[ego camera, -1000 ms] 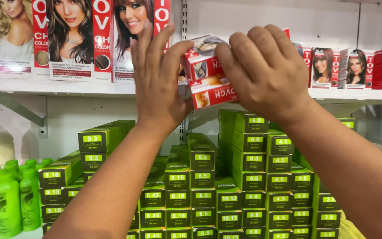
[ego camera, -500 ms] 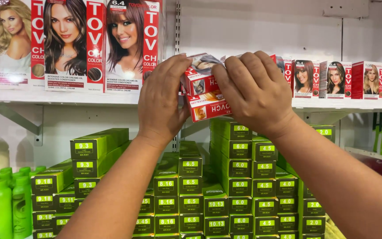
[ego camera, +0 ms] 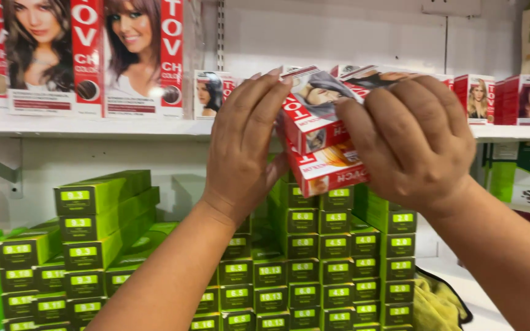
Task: The person wipes a white shelf with a cloth and then arranges multiple boxes of hair dye. They take boxes from the upper shelf and place them on the lower shelf, organizing them into neat rows.
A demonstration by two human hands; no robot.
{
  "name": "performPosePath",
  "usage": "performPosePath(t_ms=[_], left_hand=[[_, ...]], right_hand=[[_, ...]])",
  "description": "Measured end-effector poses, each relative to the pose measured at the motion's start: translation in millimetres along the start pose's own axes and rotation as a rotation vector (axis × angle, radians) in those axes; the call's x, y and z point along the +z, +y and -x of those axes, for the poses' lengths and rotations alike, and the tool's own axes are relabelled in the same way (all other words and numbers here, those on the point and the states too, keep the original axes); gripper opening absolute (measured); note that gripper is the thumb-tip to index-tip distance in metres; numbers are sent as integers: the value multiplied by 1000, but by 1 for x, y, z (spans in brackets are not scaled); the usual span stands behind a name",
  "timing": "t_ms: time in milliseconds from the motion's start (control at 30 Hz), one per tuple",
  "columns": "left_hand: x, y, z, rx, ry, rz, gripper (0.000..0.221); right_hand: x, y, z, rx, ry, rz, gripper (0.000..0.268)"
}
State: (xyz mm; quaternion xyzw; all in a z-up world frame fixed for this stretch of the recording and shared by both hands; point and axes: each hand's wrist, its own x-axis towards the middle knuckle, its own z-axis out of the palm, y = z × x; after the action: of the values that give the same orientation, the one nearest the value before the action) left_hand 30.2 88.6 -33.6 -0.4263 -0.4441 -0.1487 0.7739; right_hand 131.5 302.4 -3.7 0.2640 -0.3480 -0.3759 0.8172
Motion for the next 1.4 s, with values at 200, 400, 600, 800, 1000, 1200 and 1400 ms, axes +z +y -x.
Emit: performPosePath(t_ms=[200,400,600,800,1000,1200,1400], left_hand=[[34,43,2,23,-32,120,82],[66,94,6,-42,-116,214,91],[95,162,7,-114,-262,291,89],[145,222,9,-279,-336,394,79],[218,261,62,-787,-727,602,65],[305,268,144,-1193,-908,600,71],[350,270,179,-1496,-890,684,92]], right_hand=[[-36,22,47,-6,-79,6,25],[-74,39,91,23,-225,-13,29],[-116,64,146,167,-429,-154,39],[-133,103,205,408,-734,-379,71],[-86,100,254,859,-1522,-690,68],[-43,54,287,1179,-1805,-927,58],[-3,21,395,1169,-1710,-1116,56]])
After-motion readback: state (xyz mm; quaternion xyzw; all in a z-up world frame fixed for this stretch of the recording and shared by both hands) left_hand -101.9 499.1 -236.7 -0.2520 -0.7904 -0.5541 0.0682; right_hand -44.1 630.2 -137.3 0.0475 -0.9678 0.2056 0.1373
